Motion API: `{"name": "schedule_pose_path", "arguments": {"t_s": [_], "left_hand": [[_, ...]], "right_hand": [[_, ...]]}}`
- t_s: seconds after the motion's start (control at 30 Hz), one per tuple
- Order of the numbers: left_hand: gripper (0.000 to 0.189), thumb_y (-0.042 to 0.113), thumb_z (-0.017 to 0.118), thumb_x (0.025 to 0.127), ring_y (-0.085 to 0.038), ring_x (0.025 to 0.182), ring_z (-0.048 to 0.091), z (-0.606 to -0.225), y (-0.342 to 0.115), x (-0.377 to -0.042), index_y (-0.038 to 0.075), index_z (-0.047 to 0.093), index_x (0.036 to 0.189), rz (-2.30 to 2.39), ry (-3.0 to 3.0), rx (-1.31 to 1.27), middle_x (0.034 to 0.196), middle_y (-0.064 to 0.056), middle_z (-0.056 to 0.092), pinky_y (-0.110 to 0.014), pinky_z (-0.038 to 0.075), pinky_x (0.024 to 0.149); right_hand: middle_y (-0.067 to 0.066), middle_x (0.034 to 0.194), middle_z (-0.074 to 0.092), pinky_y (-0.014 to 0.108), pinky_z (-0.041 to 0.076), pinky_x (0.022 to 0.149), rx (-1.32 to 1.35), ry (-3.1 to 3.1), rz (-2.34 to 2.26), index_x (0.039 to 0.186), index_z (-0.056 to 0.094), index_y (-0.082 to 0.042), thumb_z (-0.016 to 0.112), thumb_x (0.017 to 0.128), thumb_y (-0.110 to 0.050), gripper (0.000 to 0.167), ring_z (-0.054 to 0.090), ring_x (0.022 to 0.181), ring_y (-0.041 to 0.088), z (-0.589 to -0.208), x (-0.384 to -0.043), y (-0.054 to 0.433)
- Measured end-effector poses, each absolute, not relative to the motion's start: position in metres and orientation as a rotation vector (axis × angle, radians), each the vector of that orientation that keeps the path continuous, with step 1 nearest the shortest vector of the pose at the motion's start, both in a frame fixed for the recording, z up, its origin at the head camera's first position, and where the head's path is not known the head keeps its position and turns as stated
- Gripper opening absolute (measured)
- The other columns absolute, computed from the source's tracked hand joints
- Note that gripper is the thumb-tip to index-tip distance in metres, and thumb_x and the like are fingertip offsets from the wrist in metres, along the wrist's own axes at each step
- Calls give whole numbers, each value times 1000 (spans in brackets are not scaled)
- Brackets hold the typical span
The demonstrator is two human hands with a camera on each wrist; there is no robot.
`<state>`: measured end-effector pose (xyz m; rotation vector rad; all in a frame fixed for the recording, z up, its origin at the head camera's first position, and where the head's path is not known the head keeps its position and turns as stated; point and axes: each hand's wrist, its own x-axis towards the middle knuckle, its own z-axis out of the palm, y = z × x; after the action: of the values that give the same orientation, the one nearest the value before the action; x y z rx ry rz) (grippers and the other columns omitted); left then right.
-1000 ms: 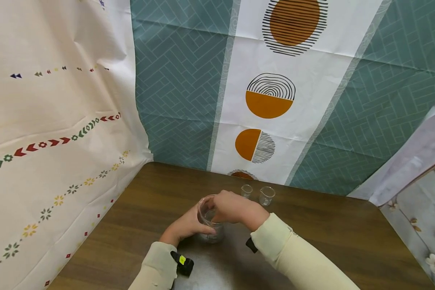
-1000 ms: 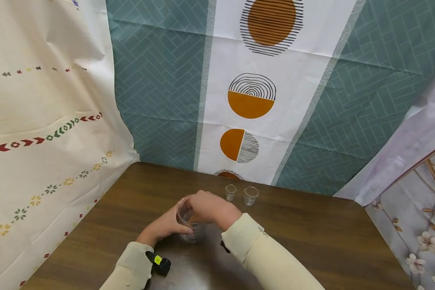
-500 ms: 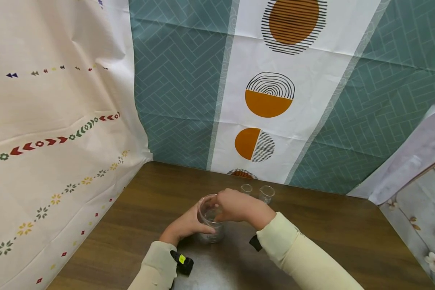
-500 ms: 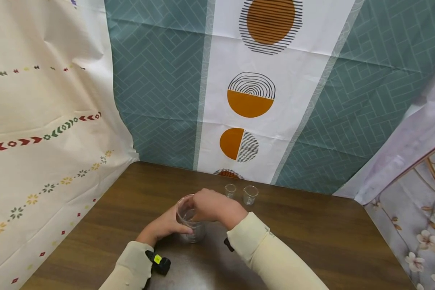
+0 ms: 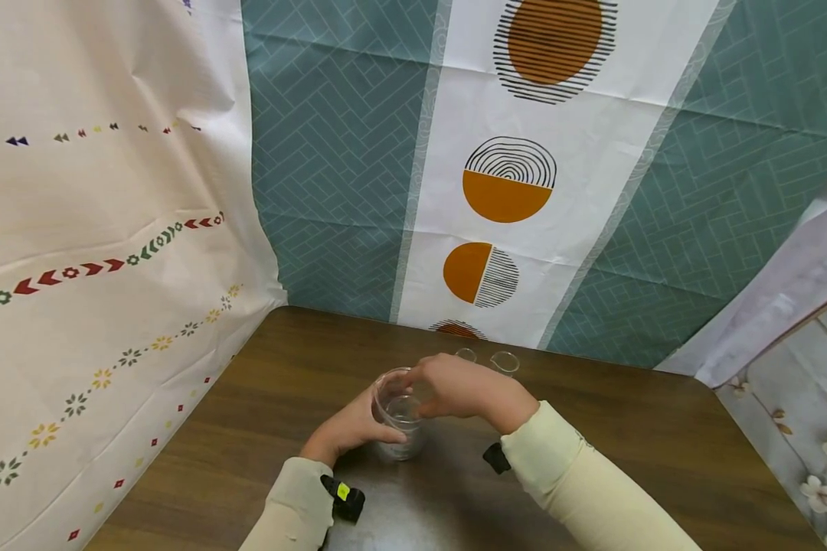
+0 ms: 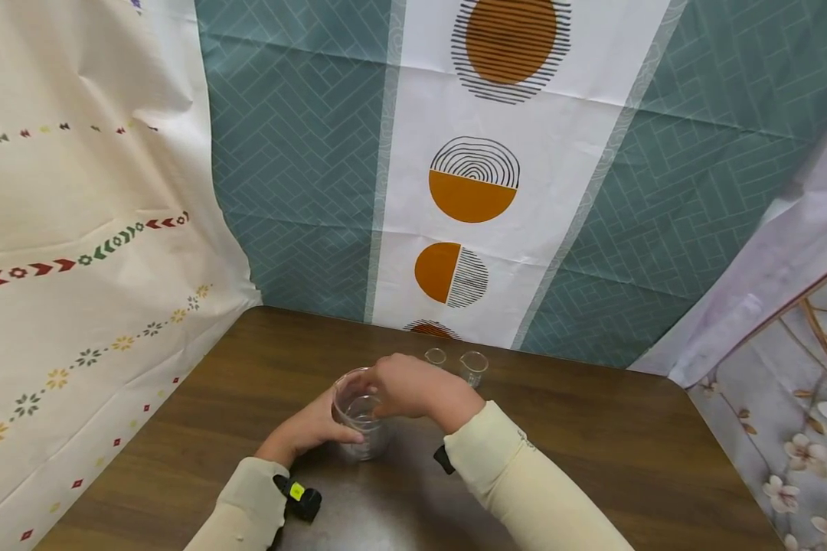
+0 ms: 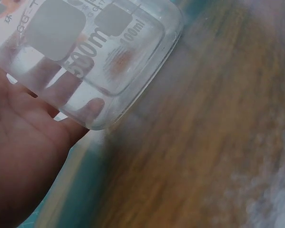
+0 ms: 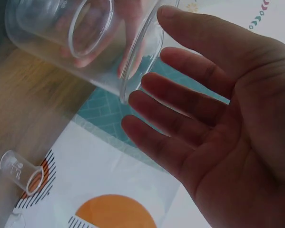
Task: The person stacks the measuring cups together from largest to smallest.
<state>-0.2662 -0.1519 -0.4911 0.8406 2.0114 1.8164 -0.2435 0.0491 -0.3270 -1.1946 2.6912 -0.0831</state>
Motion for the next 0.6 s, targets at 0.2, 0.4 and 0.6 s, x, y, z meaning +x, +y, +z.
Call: {"name": "schedule_pose_path", "arguments": {"t_s": [0.2,0.4,0.6], "left_hand": [[92,15,84,74,-24,141,35,-491,-151,-267,30,29,146,1830,2008,876,153,-9,37,-40,43,104],[93,14,85,73,-27,139,37,-493,-150,-268,29,29,147,1839,2004,882,150,-13,39,-33,46,100],[95,13,85,73,-32,138,37,-493,-151,-268,17,27,148,1862,1997,936,148,-20,40,-35,45,100]], "right_hand": [[2,127,60,37,50,96,-1201,2725,-81,130,62,-16,76,84,-25,49,60,112,19,-326,-243,60],[-1,127,59,36,49,97,-1194,2765,-162,127,63,-19,79,80,-25,49,59,113,18,-325,-245,73],[1,126,58,37,50,93,-1106,2814,-247,125,63,-16,80,80,-19,49,60,108,20,-321,-249,89]]}}
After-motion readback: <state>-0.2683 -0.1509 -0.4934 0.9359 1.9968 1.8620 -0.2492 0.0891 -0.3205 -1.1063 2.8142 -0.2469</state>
